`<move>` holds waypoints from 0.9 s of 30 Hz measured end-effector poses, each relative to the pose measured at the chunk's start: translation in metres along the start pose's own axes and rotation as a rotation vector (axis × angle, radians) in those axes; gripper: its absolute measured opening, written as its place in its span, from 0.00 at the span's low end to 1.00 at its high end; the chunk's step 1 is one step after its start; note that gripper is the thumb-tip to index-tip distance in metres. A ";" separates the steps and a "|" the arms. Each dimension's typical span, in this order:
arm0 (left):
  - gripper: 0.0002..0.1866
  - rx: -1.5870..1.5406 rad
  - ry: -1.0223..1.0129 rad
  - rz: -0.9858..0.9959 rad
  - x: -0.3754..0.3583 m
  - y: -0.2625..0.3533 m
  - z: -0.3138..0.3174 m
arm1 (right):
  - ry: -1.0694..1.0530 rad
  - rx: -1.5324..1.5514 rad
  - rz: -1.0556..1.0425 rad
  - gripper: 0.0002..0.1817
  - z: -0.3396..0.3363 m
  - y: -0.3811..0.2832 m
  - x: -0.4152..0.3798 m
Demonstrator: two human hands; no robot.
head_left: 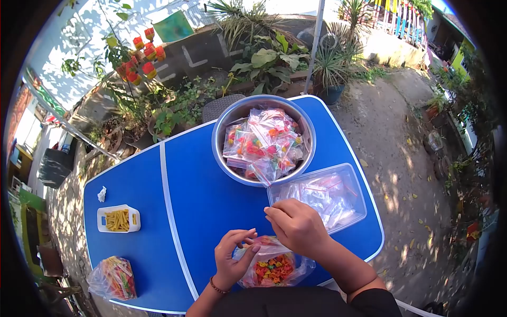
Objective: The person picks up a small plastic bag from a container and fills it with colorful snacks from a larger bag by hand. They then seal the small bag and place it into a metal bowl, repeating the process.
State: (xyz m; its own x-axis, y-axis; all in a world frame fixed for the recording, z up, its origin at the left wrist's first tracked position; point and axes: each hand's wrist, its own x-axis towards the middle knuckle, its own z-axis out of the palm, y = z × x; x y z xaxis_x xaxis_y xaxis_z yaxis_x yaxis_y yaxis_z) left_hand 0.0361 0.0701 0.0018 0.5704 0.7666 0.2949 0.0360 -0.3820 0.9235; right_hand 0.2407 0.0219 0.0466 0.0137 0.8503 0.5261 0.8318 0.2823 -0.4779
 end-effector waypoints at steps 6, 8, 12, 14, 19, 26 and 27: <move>0.20 0.010 -0.159 0.089 0.009 0.018 0.018 | 0.024 -0.094 0.133 0.11 -0.023 -0.009 -0.058; 0.20 0.002 -0.221 0.126 0.012 0.021 0.030 | 0.054 -0.125 0.193 0.10 -0.033 -0.010 -0.074; 0.20 0.014 -0.351 0.177 0.017 0.030 0.051 | 0.131 -0.182 0.313 0.06 -0.052 -0.008 -0.099; 0.19 0.003 -0.419 0.157 0.017 0.036 0.060 | 0.157 -0.199 0.369 0.06 -0.060 -0.005 -0.110; 0.18 0.080 -0.540 0.194 0.019 0.039 0.071 | 0.178 -0.297 0.449 0.06 -0.075 0.018 -0.119; 0.16 0.062 -0.564 0.200 0.018 0.033 0.070 | -0.113 -0.390 0.782 0.06 -0.068 0.061 -0.092; 0.16 0.040 -0.564 0.185 0.018 0.033 0.069 | -0.180 -0.414 0.791 0.06 -0.065 0.061 -0.086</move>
State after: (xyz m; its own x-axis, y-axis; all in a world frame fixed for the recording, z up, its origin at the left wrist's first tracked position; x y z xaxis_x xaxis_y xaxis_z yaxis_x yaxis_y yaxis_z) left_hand 0.1046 0.0354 0.0205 0.9177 0.2972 0.2637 -0.0806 -0.5106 0.8560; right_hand 0.3266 -0.0634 0.0180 0.6073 0.7943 0.0173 0.7497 -0.5657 -0.3434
